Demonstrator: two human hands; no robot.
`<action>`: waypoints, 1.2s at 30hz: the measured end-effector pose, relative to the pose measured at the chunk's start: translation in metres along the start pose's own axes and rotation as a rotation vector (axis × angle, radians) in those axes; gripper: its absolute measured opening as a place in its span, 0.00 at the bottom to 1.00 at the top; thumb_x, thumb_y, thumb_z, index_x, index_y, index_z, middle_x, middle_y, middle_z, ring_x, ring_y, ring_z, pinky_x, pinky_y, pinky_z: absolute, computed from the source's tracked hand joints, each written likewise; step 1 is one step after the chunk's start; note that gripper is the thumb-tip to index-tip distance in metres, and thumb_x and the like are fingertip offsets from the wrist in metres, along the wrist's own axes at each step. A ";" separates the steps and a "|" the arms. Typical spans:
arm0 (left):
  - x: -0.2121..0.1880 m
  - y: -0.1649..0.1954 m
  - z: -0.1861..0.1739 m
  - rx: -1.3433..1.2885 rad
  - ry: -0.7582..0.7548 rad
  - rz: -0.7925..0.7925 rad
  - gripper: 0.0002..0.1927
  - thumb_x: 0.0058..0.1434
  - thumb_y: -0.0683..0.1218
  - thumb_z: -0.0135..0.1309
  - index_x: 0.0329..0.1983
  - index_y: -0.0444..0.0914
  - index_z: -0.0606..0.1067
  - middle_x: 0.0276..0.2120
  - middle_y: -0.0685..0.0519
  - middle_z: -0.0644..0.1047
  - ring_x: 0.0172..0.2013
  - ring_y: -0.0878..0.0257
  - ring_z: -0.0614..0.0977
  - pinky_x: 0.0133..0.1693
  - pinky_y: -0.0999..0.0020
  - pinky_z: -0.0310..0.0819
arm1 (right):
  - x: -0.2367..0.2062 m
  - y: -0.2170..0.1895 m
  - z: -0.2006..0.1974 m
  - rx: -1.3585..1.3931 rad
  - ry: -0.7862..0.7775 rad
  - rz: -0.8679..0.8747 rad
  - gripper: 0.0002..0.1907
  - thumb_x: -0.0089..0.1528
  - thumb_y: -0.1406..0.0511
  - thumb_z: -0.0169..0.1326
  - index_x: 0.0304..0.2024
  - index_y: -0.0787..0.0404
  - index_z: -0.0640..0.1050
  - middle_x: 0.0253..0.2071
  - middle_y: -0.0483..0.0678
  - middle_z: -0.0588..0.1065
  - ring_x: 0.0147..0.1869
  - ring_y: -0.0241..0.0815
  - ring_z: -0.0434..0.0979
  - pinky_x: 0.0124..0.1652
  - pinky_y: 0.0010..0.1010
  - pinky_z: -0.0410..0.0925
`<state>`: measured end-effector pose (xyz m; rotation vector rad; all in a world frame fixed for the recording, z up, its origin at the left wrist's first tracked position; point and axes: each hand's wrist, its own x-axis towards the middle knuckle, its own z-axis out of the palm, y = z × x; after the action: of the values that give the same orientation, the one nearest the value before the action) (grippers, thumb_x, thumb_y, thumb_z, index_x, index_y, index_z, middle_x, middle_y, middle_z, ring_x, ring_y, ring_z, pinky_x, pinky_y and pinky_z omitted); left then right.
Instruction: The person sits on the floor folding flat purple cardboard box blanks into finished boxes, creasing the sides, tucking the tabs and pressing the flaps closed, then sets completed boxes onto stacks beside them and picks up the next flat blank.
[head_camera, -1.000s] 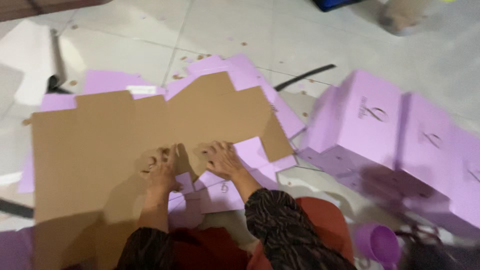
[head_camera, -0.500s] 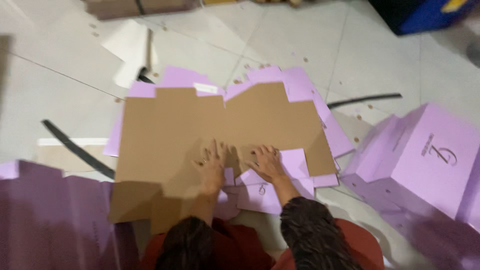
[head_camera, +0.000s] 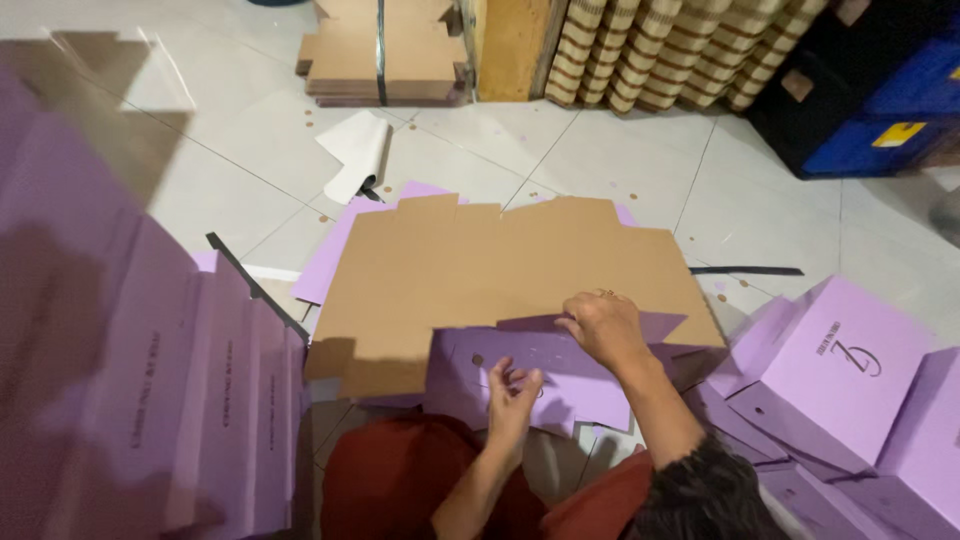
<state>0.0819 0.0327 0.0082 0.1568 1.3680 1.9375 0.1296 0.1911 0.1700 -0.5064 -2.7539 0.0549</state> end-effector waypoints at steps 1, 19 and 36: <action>0.006 0.008 0.006 -0.221 -0.084 -0.184 0.33 0.60 0.54 0.58 0.65 0.57 0.57 0.57 0.54 0.69 0.54 0.56 0.70 0.56 0.54 0.65 | -0.001 -0.010 -0.015 0.001 0.061 -0.004 0.10 0.53 0.58 0.64 0.28 0.57 0.81 0.30 0.48 0.79 0.38 0.52 0.80 0.39 0.44 0.71; 0.015 0.208 -0.062 -0.238 -0.356 0.458 0.27 0.59 0.36 0.55 0.62 0.35 0.64 0.48 0.47 0.78 0.47 0.58 0.82 0.50 0.59 0.79 | -0.185 0.042 -0.167 0.261 0.737 0.609 0.21 0.66 0.74 0.52 0.63 0.66 0.73 0.62 0.54 0.73 0.66 0.46 0.71 0.63 0.36 0.64; -0.054 0.264 -0.093 0.182 -0.432 0.446 0.34 0.59 0.37 0.58 0.68 0.31 0.60 0.49 0.44 0.75 0.46 0.59 0.79 0.47 0.61 0.79 | -0.189 -0.001 -0.054 1.466 0.291 0.478 0.25 0.63 0.65 0.58 0.61 0.64 0.70 0.52 0.51 0.74 0.53 0.39 0.74 0.49 0.30 0.69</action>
<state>-0.0573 -0.1118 0.2108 0.9809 1.2802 1.9632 0.3137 0.1226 0.1604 -0.5800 -1.5786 1.7183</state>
